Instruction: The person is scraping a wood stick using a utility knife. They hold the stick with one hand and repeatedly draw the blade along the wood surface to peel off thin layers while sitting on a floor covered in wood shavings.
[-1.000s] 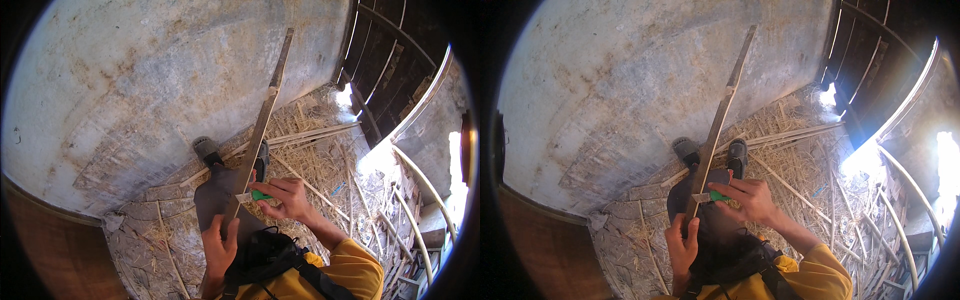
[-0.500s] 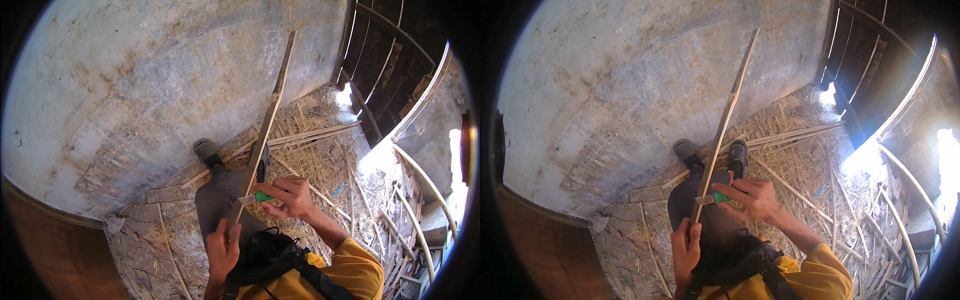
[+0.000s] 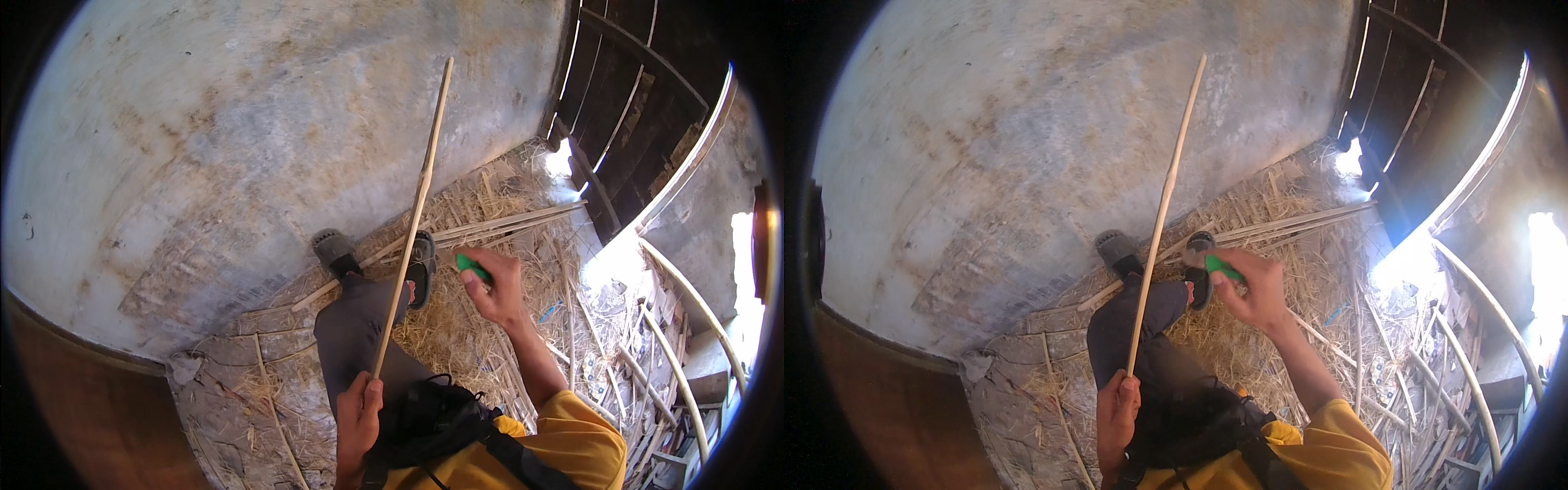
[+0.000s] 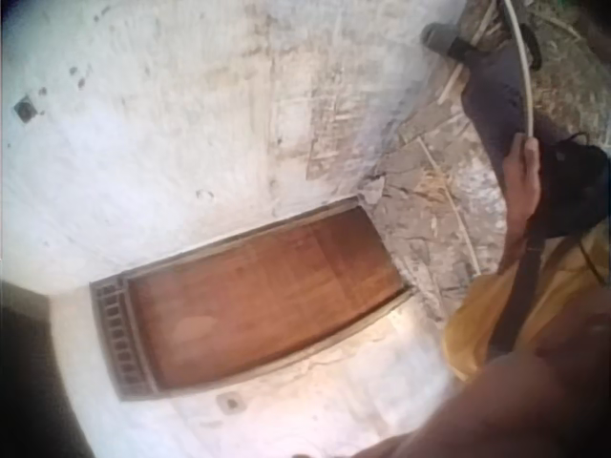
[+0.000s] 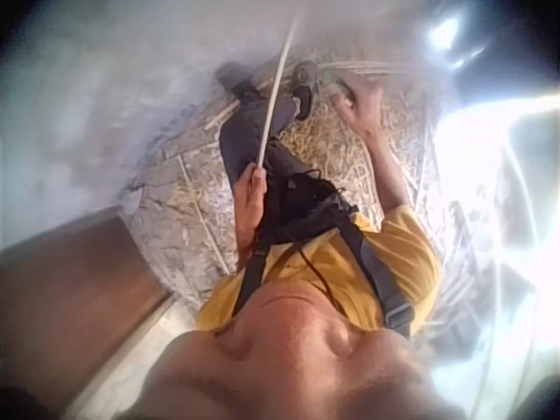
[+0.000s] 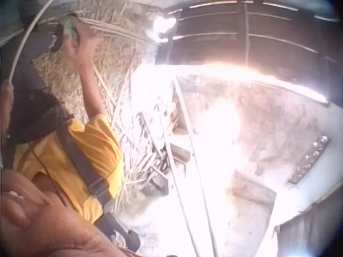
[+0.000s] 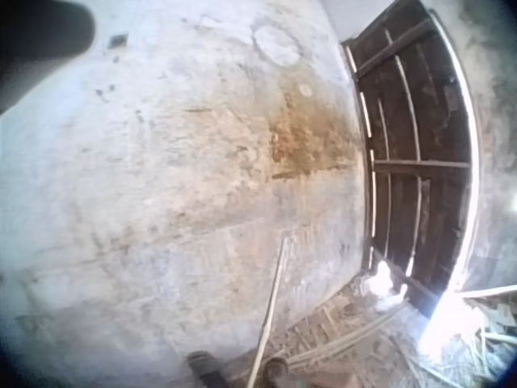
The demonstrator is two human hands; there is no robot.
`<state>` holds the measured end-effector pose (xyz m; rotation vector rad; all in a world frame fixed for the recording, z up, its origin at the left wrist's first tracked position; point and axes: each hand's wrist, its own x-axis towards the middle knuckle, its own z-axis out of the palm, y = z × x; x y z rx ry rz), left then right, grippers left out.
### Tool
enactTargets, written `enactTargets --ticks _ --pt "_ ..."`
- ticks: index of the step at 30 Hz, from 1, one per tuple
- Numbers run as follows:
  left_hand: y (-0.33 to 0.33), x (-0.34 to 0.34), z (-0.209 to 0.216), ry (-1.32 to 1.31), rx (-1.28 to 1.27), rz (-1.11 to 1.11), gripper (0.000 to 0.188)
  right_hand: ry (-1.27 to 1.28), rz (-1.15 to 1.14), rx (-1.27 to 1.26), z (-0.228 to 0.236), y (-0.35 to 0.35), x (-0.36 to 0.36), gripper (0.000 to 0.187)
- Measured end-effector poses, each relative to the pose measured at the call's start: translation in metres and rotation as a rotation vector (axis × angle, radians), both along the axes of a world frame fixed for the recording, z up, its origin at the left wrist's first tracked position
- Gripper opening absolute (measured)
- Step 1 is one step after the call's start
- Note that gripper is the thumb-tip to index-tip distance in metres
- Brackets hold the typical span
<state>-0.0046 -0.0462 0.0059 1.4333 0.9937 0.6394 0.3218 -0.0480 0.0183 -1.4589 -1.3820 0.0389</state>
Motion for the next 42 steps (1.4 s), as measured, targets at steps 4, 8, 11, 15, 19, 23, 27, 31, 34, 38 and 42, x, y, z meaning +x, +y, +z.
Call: enactTargets --ticks 4,8,11,15,19,23,27,31,34,38,42 --pt "0.007 0.003 0.003 -0.007 0.035 -0.011 0.051 -0.115 0.197 0.034 -0.004 -0.006 -0.020 0.030" --pt "0.008 0.010 0.016 0.070 0.091 0.001 0.049 -0.257 0.253 0.015 0.009 -0.013 -0.038 0.034" --pt "0.004 0.018 0.022 0.144 0.174 0.009 0.044 -0.336 0.235 0.018 0.013 -0.014 -0.045 0.037" --pt "0.000 0.021 0.035 0.236 0.239 0.029 0.037 -0.368 0.207 0.020 0.016 -0.014 -0.049 0.037" --pt "0.004 0.016 0.024 0.224 0.211 0.021 0.040 -0.383 0.194 0.026 0.014 -0.010 -0.047 0.036" --pt "0.006 0.013 0.019 0.211 0.167 -0.005 0.042 -0.397 0.178 0.092 0.014 -0.006 -0.049 0.037" --pt "0.006 0.011 0.013 0.171 0.138 -0.013 0.041 -0.440 0.165 0.077 0.011 -0.006 -0.047 0.038" --pt "0.006 0.010 0.018 0.177 0.161 -0.037 0.039 -0.491 0.144 0.035 0.014 -0.009 -0.046 0.039" --pt "0.006 0.009 0.016 0.172 0.109 -0.032 0.038 -0.487 0.144 0.119 0.012 -0.004 -0.047 0.041" --pt "0.009 0.004 0.005 0.103 0.055 -0.048 0.042 -0.511 0.097 0.028 0.011 -0.008 -0.046 0.041" --pt "0.011 0.001 0.004 0.055 0.063 -0.058 0.046 -0.541 0.084 0.032 0.013 -0.006 -0.047 0.039"
